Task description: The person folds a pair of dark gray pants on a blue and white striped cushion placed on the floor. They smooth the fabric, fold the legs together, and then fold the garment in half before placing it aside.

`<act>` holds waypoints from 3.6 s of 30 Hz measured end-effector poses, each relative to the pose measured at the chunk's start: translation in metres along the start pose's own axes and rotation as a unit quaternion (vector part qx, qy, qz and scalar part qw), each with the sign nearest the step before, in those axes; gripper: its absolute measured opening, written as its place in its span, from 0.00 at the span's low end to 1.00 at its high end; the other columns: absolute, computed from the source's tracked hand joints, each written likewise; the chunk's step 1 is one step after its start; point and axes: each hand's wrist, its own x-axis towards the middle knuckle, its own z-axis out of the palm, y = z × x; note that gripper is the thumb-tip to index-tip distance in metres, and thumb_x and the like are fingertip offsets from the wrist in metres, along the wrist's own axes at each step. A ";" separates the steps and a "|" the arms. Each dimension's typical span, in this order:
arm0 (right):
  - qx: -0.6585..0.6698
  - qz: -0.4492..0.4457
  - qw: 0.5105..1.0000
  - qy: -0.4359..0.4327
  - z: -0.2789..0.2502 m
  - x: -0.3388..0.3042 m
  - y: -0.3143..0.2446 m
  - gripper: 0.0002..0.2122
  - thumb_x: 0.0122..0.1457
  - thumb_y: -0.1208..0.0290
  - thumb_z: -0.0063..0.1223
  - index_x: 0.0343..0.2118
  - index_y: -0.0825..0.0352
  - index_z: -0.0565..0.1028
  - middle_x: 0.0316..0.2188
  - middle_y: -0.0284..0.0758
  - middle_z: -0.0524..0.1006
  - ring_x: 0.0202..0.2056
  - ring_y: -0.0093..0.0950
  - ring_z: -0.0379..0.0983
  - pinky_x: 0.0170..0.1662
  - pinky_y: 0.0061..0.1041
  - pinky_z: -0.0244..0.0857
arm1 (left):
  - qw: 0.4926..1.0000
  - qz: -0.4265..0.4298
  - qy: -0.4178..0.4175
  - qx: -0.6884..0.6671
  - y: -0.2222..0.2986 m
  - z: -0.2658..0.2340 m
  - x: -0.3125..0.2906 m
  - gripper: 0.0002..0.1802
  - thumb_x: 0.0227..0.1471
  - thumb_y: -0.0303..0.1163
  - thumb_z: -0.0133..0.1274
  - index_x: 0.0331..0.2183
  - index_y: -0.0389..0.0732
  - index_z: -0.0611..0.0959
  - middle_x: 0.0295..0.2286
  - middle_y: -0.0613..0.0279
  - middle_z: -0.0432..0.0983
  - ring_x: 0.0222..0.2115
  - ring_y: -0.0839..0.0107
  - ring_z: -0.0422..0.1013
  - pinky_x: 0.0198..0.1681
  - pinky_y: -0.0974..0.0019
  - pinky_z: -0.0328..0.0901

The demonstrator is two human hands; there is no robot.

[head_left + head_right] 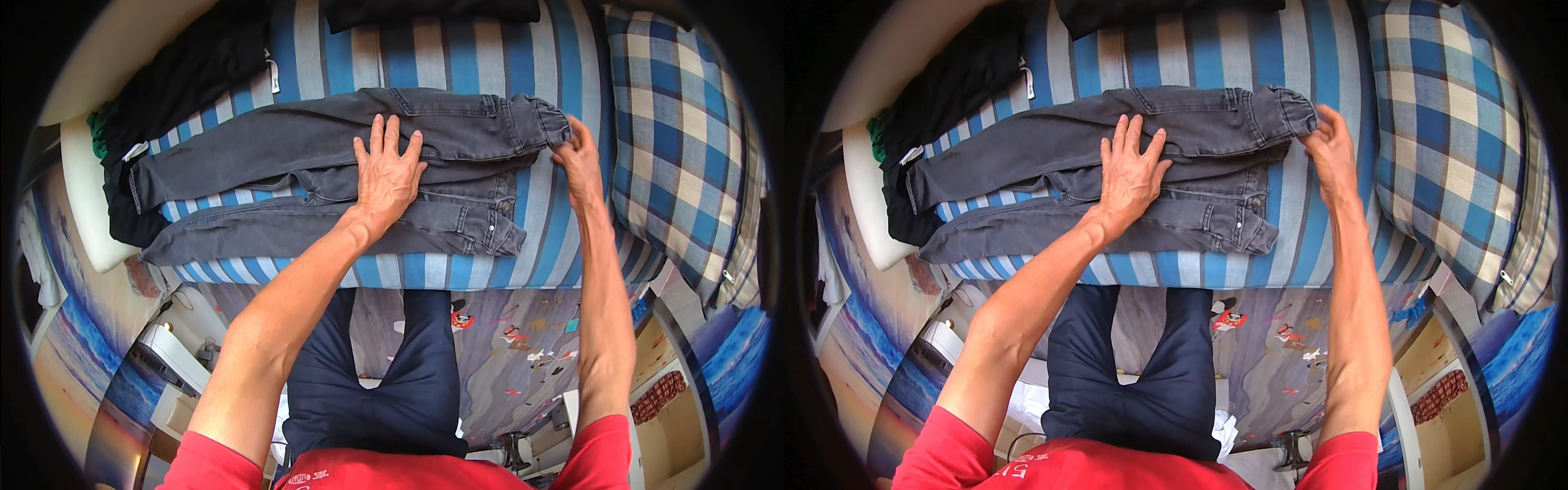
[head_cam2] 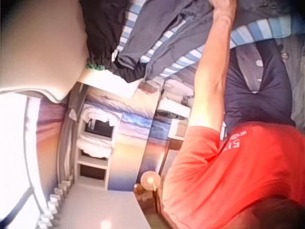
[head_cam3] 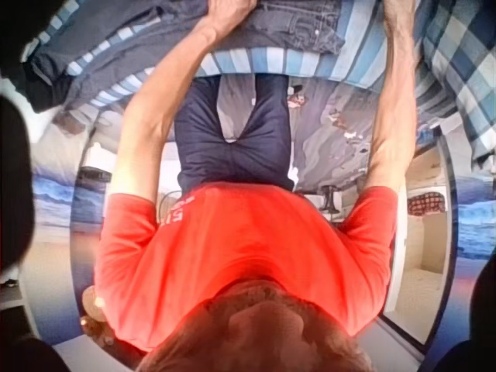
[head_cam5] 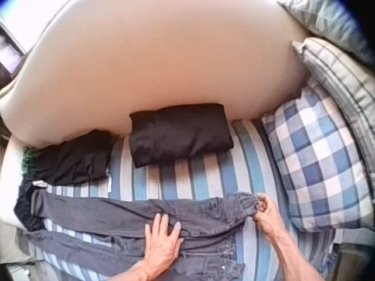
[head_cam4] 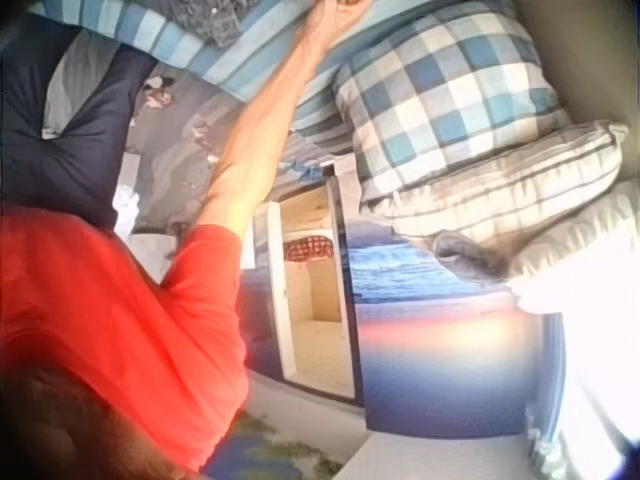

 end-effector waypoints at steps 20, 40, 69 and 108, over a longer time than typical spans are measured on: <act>-0.296 -0.375 0.875 0.078 0.024 -0.009 0.001 0.12 0.44 0.82 0.54 0.34 0.68 0.68 0.29 0.43 0.68 0.32 0.48 0.66 0.35 0.33 0.64 | 0.992 0.084 0.098 -0.001 -0.008 -0.007 0.009 0.16 0.38 0.27 0.60 0.35 0.40 0.79 0.34 0.60 0.70 0.39 0.60 0.66 0.42 0.57 0.59; -0.214 -0.179 0.955 -0.098 -0.012 -0.001 0.023 0.18 0.47 0.84 0.53 0.44 0.65 0.73 0.36 0.39 0.77 0.38 0.35 0.76 0.44 0.23 0.66 | 0.987 0.066 0.127 -0.066 -0.009 -0.009 -0.027 0.09 0.37 0.17 0.52 0.27 0.39 0.77 0.24 0.60 0.67 0.27 0.61 0.65 0.31 0.60 0.60; 0.035 -0.004 0.997 -0.066 0.018 -0.012 0.015 0.18 0.48 0.82 0.59 0.44 0.67 0.71 0.35 0.30 0.77 0.37 0.22 0.73 0.42 0.21 0.67 | 0.965 0.140 0.135 -0.177 0.098 0.007 0.055 0.19 0.36 0.19 0.53 0.37 0.36 0.76 0.24 0.55 0.68 0.26 0.56 0.68 0.29 0.57 0.65; -0.253 -0.396 0.878 0.094 0.032 -0.035 -0.017 0.19 0.54 0.69 0.56 0.50 0.65 0.73 0.44 0.36 0.74 0.46 0.32 0.69 0.48 0.31 0.62 | 0.972 0.139 0.025 -0.187 0.081 0.024 0.007 0.22 0.42 0.32 0.62 0.42 0.38 0.80 0.38 0.59 0.71 0.39 0.60 0.67 0.42 0.58 0.60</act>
